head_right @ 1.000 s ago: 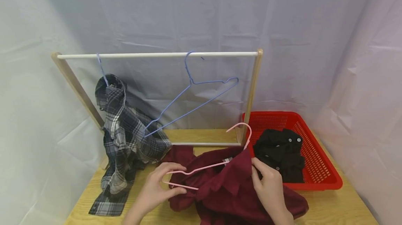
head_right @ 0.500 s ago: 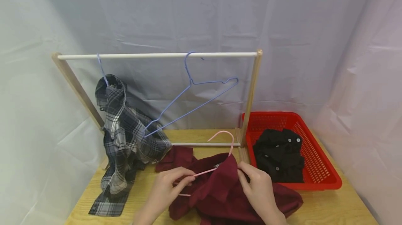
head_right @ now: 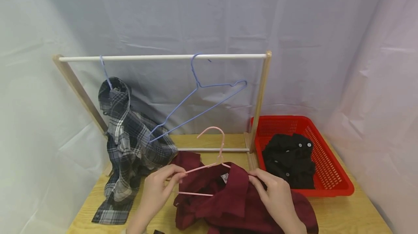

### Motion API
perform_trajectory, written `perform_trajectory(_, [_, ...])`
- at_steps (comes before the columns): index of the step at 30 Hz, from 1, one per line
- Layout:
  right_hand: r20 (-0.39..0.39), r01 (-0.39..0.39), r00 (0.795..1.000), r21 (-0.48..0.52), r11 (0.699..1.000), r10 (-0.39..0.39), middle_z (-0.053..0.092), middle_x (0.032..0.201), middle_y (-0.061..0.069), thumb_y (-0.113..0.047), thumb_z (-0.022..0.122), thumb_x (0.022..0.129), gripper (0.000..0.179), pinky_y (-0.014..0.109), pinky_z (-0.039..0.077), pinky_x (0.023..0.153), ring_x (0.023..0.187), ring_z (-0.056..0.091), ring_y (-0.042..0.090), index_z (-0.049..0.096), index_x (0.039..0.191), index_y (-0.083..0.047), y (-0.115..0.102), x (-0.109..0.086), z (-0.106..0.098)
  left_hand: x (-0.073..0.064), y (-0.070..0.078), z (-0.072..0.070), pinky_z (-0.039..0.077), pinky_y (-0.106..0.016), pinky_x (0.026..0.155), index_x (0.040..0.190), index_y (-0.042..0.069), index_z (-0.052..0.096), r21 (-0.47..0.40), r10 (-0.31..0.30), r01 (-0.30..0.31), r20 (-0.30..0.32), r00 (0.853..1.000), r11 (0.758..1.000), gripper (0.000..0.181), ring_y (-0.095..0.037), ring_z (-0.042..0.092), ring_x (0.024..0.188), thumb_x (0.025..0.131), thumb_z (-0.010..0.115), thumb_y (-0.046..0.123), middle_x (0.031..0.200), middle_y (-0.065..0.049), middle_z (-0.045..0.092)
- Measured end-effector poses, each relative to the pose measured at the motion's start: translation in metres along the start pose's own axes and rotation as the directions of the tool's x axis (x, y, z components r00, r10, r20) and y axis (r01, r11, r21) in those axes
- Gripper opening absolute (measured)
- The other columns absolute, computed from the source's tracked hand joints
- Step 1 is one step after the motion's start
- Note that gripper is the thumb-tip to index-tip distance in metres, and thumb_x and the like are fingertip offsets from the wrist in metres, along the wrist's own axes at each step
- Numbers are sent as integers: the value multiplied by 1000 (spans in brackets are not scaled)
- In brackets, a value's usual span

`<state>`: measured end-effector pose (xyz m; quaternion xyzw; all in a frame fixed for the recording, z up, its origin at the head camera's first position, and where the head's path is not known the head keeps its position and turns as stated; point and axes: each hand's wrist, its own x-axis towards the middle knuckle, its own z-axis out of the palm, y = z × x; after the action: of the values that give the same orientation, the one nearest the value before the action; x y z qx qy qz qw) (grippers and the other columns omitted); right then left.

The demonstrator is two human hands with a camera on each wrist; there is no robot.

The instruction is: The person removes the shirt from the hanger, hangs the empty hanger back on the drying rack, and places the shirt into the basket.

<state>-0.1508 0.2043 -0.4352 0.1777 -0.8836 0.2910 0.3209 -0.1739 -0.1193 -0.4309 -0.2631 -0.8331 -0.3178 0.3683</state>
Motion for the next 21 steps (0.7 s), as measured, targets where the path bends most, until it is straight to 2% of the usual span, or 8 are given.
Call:
perform_trajectory(5, [-3,16,1000,-30,999,-16,72,87,-15,-4,85,76,30,16,48,65,70,63,0,73,91,-27,5,-1,-3,0,-6,-7,44,-16,56,86,24,71,-2,-34,34,-5,999,999,13,7,54,63,83,81,15,72,19,61])
perform_trajectory(11, [4,20,1000,-25,999,-20,69,86,-20,-9,85,78,31,15,46,66,70,60,-1,72,91,-33,12,-3,-7,1,-12,-16,47,-18,56,89,25,73,2,-64,64,-6,998,998,13,8,58,65,84,80,15,75,19,65])
perform_trajectory(16, [-6,15,1000,49,999,-15,70,87,-17,-3,83,79,33,9,46,72,74,62,-2,73,92,-31,22,-8,-10,1,-18,-24,49,-16,56,90,22,74,-21,-88,88,5,996,996,1,5,62,64,90,75,20,76,15,68])
perform_trajectory(21, [-25,17,1000,118,993,-14,73,91,-14,6,82,76,40,7,47,78,83,64,-6,76,95,-28,29,-11,-14,-1,-25,-30,50,-15,58,90,20,75,-28,-99,99,4,995,995,5,5,62,64,92,72,23,74,14,67])
